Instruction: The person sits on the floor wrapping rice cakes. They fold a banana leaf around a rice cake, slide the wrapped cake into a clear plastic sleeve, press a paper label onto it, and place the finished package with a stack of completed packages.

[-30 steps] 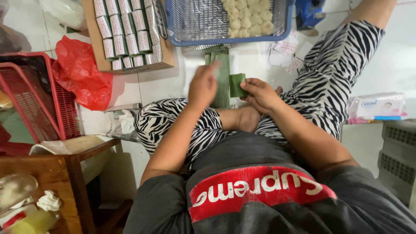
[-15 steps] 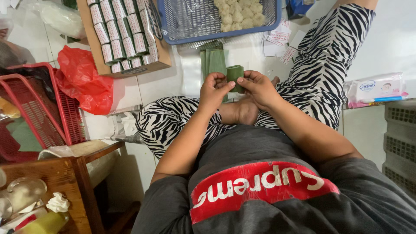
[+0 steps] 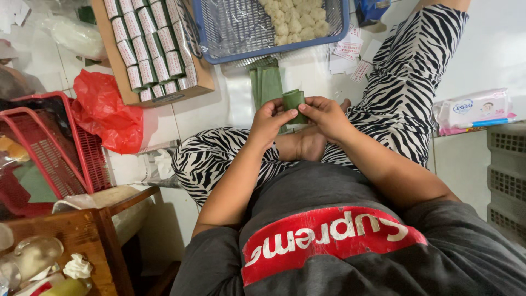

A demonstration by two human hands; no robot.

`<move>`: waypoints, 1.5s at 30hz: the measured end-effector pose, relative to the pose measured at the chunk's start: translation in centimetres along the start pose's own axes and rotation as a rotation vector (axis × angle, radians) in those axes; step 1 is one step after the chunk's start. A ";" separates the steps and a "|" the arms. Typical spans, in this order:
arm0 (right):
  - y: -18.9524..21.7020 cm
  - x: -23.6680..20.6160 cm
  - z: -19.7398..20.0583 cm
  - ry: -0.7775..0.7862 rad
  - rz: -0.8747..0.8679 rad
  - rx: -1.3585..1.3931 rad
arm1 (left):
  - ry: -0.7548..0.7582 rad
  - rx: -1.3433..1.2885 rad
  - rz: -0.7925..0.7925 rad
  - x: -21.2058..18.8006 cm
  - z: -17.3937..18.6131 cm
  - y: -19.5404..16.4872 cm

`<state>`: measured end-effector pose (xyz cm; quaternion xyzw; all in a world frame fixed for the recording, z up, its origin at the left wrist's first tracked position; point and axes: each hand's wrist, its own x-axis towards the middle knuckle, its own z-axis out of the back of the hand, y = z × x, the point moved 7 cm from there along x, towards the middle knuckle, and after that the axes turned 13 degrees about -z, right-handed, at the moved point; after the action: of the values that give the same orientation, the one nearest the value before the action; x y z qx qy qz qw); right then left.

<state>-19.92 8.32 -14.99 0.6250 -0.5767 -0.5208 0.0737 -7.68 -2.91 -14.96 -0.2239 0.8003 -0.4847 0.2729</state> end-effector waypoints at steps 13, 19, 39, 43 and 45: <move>7.6 6.8 9.6 -0.511 -0.177 -1.134 | -0.159 -0.118 0.182 0.3 2.8 3.2; 15.1 8.4 11.9 -0.763 0.385 -1.377 | -0.198 -0.150 0.203 0.8 3.6 3.3; 14.5 9.2 14.1 -0.814 0.204 -1.316 | -0.192 -0.202 0.169 1.1 4.6 3.0; 13.5 8.1 12.4 -0.695 0.189 -1.406 | -0.187 -0.258 0.106 1.3 4.7 2.5; 11.7 5.9 9.8 -0.500 0.135 -1.261 | -0.152 -0.311 0.079 1.5 4.5 2.3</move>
<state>-35.92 4.82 -14.63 0.2862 -0.2004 -0.8803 0.3209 -6.05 -5.82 -19.03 -0.2676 0.8509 -0.3257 0.3135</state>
